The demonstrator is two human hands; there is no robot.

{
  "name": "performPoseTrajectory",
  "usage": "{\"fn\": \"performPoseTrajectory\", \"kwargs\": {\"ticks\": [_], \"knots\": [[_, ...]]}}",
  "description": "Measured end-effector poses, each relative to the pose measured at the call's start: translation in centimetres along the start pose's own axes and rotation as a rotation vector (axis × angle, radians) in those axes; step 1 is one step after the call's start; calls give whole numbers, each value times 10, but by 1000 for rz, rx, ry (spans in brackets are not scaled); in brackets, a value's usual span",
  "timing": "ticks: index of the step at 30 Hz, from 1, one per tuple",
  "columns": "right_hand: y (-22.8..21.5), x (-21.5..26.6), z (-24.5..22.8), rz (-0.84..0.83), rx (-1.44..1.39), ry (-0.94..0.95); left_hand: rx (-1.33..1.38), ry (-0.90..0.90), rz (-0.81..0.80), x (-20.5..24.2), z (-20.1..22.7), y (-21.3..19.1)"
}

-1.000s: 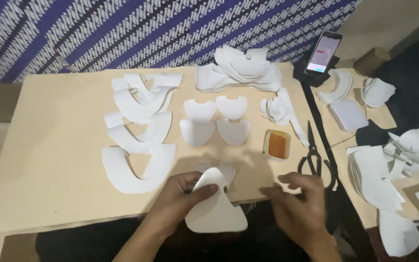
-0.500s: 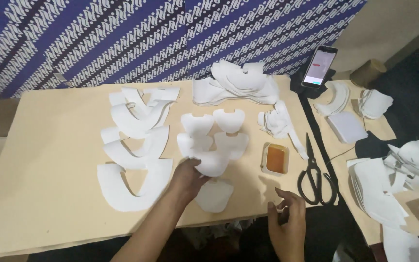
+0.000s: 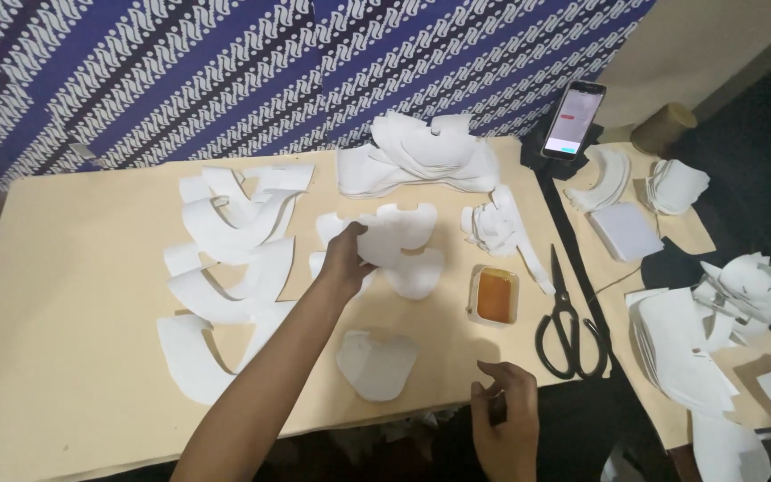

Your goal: Sorting and arranging pre-cut white material pieces on a workshop table.

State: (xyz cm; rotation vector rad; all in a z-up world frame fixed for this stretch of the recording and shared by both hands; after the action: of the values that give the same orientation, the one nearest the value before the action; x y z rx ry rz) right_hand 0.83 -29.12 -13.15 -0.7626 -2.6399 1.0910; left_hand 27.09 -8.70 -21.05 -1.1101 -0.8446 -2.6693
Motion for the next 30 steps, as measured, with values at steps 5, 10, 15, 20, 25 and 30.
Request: {"fn": "performPoseTrajectory", "kwargs": {"ticks": [5, 10, 15, 20, 25, 30], "knots": [[-2, 2, 0, 57, -80, -172, -216, 65, 14, 4, 6, 4], [-2, -2, 13, 58, -17, -143, -551, 150, 52, 12, 19, -2], [-16, -14, 35, 101, 30, -34, -748, 187, 104, 45, 32, -4], [-37, -47, 35, 213, -178, -30, -654, 858, 47, 86, 18, 5], [-4, -86, 47, 104, -575, 280, -901, 756, -315, 84, -94, 50], [12, -108, 57, 125, -1160, 304, -1084, 562, -569, 99, -121, 95]]}}
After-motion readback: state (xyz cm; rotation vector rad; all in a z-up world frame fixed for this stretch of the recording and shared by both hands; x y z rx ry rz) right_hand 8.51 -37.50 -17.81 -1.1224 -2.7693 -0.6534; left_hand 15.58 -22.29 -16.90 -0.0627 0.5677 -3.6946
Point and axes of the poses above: each hand's wrist, its own x-axis away from the middle knuckle, its own y-axis out of the palm, z = x × y, the point moved 9 cm from there along -x, towards the middle knuckle, and after that the axes turned 4 degrees about x, right-handed, at the moved point
